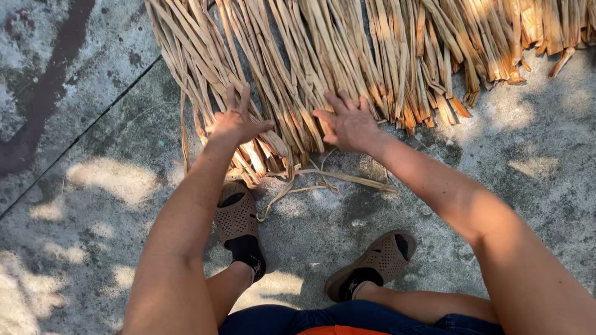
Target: The person gathers dried plant strips from a pile on the ground, aligns them into a neat bundle, and secures the bundle with a thin strip of material. The person repeats this process to form multiple bundles.
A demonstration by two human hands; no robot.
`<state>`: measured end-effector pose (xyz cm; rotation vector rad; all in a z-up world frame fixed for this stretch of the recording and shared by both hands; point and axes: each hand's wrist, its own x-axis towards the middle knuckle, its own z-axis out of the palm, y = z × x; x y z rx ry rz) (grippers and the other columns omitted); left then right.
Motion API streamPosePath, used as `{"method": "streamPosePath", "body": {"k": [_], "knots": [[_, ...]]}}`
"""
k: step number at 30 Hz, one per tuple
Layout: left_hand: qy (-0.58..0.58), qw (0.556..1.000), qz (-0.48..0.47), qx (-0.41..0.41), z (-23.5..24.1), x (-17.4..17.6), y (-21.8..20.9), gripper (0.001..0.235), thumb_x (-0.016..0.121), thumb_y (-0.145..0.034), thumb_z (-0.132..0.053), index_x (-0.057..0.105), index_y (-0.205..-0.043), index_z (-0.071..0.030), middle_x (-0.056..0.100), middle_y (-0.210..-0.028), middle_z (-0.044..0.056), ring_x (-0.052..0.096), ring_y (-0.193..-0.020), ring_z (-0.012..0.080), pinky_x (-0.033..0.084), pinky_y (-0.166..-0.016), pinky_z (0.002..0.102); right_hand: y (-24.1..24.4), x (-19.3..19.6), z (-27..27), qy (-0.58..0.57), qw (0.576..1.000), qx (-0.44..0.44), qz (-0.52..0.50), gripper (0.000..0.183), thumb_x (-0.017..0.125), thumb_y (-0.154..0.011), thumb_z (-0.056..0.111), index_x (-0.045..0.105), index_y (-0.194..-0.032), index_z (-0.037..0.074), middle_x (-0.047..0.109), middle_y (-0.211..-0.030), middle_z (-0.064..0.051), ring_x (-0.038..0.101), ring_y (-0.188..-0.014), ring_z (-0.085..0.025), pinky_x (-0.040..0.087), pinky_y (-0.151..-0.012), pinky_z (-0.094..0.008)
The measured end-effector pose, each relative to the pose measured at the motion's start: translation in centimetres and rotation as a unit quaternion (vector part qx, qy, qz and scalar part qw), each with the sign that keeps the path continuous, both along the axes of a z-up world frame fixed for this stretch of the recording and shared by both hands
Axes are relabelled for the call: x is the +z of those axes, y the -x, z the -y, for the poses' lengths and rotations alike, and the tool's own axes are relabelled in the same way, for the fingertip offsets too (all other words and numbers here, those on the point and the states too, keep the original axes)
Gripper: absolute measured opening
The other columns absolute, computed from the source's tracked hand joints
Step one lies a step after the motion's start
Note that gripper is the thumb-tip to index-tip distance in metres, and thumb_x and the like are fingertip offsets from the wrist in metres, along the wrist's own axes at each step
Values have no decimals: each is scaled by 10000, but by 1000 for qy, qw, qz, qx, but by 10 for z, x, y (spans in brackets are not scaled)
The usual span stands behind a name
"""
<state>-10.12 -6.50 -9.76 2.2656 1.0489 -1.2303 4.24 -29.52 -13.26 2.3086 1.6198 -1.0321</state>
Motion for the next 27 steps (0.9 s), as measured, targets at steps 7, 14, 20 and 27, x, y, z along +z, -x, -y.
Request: {"method": "streamPosePath", "body": {"k": [7,14,20,27], "knots": [[-25,985,9,-170,-15,54,2,873,541,-951,-653,152,-1668,-341,295,-1667,81,449,-1447,341,464,-1106,536,26,-12,73,-102,994,8,-44,576,560,-1012,588,541,-1367,135,580,-1302,-114,607,-1232,-285,512,-1065,-475],[-26,929,-8,-369,-10,130,3,773,437,-978,-606,146,-1612,-274,300,-1616,116,481,-1349,325,504,-1025,503,75,-48,126,-23,997,67,20,482,514,-983,468,520,-1281,90,628,-1105,-142,675,-946,-304,560,-830,-444],[-64,901,-20,-428,2,203,21,734,417,-1017,-519,164,-1640,-226,339,-1620,103,532,-1334,288,541,-1035,433,62,0,112,121,964,-82,-223,176,496,-1034,241,533,-1134,101,692,-894,-159,700,-815,-256,581,-775,-417],[214,878,295,-311,60,182,26,867,656,-909,-481,255,-1603,-149,351,-1586,175,395,-1426,365,290,-1150,521,12,150,93,64,937,-183,-289,301,596,-962,351,590,-1201,168,739,-828,11,633,-648,-170,488,-608,-364]]}}
